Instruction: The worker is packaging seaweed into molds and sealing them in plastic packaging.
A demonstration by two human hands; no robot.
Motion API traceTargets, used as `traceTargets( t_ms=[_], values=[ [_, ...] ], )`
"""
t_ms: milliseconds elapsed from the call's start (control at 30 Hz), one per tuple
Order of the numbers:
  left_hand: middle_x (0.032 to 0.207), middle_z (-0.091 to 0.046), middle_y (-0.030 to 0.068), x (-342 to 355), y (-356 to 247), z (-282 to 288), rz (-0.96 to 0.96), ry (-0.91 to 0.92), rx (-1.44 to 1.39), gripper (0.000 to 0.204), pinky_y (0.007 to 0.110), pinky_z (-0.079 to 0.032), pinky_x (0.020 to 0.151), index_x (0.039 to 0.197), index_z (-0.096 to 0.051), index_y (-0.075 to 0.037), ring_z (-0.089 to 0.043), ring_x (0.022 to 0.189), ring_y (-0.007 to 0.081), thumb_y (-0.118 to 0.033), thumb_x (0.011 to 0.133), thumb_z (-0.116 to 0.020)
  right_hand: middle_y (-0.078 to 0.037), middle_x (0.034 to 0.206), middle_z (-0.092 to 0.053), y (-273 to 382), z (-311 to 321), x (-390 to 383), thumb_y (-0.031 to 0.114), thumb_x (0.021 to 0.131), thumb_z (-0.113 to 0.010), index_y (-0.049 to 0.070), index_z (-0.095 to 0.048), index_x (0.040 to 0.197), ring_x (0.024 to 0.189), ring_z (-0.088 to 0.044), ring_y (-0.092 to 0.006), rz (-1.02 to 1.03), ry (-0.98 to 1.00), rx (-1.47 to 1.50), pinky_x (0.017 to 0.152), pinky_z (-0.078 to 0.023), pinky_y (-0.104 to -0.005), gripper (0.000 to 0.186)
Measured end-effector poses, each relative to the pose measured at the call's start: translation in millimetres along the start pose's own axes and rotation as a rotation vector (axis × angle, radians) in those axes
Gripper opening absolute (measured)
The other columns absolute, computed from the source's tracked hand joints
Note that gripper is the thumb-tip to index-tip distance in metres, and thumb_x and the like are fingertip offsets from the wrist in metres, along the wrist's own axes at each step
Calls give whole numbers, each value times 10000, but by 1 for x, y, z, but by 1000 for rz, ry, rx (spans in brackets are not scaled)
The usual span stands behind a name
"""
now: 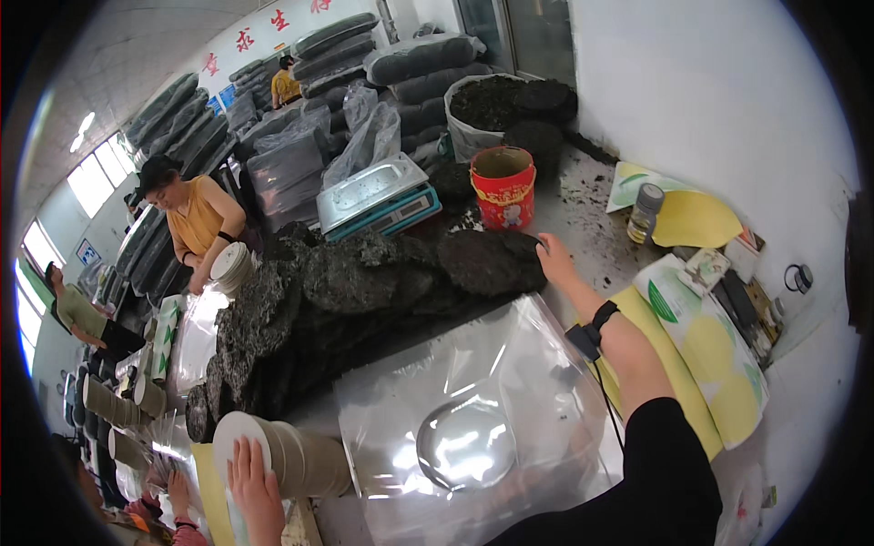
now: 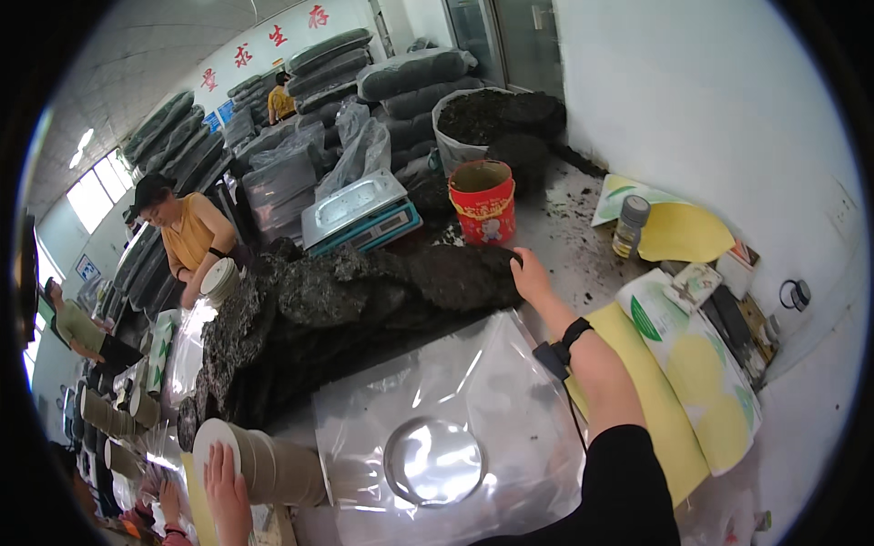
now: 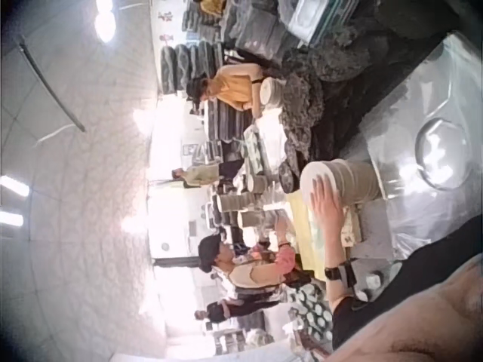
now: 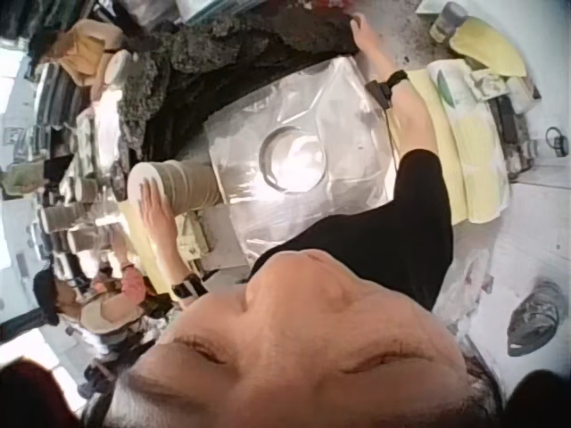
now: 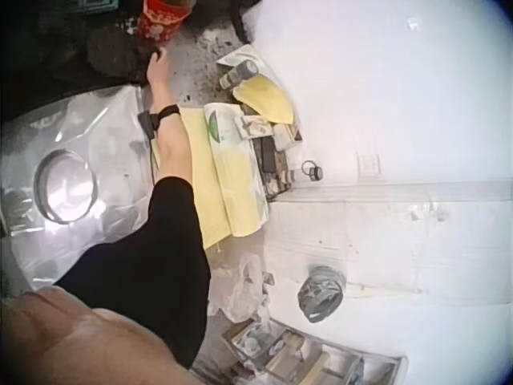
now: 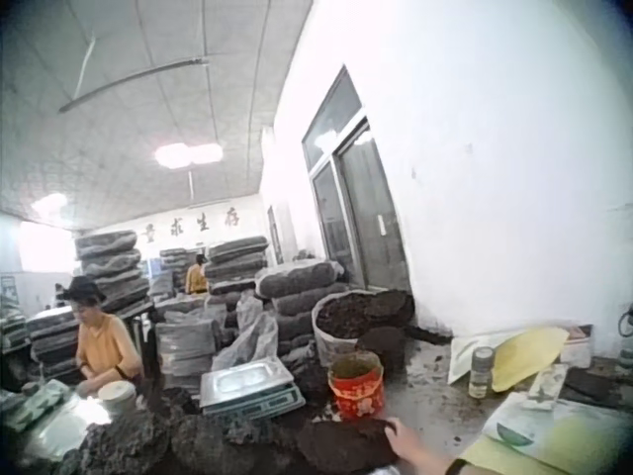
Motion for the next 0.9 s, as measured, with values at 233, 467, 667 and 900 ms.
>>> traceTargets(
  t_ms=[233,467,667,900],
  values=[
    [1219,-487,170,10,-11,1,-98,-134,111,373,491,-298,982,1186,-516,-53,-434,1155,358,-263,880,-480,-203,1187,-540,18,-39,24,353,797,-665,29,-492,1246,1129,-495,-360,2,163,-652,949,-402,-405,580],
    [1389,-406,213,18,-10,-7,23,-11,60,514,507,-223,1081,1318,-437,24,-348,1309,397,-257,891,-381,-216,1053,-594,-19,-25,34,358,675,-788,25,-522,1149,1005,-558,-357,-14,266,-438,865,-455,-418,638],
    [1391,-411,201,9,-3,-7,21,-12,67,518,506,-221,1085,1317,-446,18,-352,1311,385,-282,901,-377,-181,988,-639,-15,-20,24,358,719,-759,8,-554,1061,935,-609,-328,-75,275,-347,821,-471,-396,531],
    [1391,-414,198,6,-1,-5,27,-33,41,527,504,-215,1090,1324,-441,9,-352,1313,384,-278,885,-398,-102,1023,-643,-31,-70,20,384,846,-642,-6,-583,1121,914,-602,-201,-539,415,380,795,-465,-324,481]
  ],
)
Point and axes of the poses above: each hand's wrist, its own x-axis towards the middle knuckle, its own z-axis out of the back of the hand, y = z × x, the point moved 7 cm from there along x, towards the middle knuckle
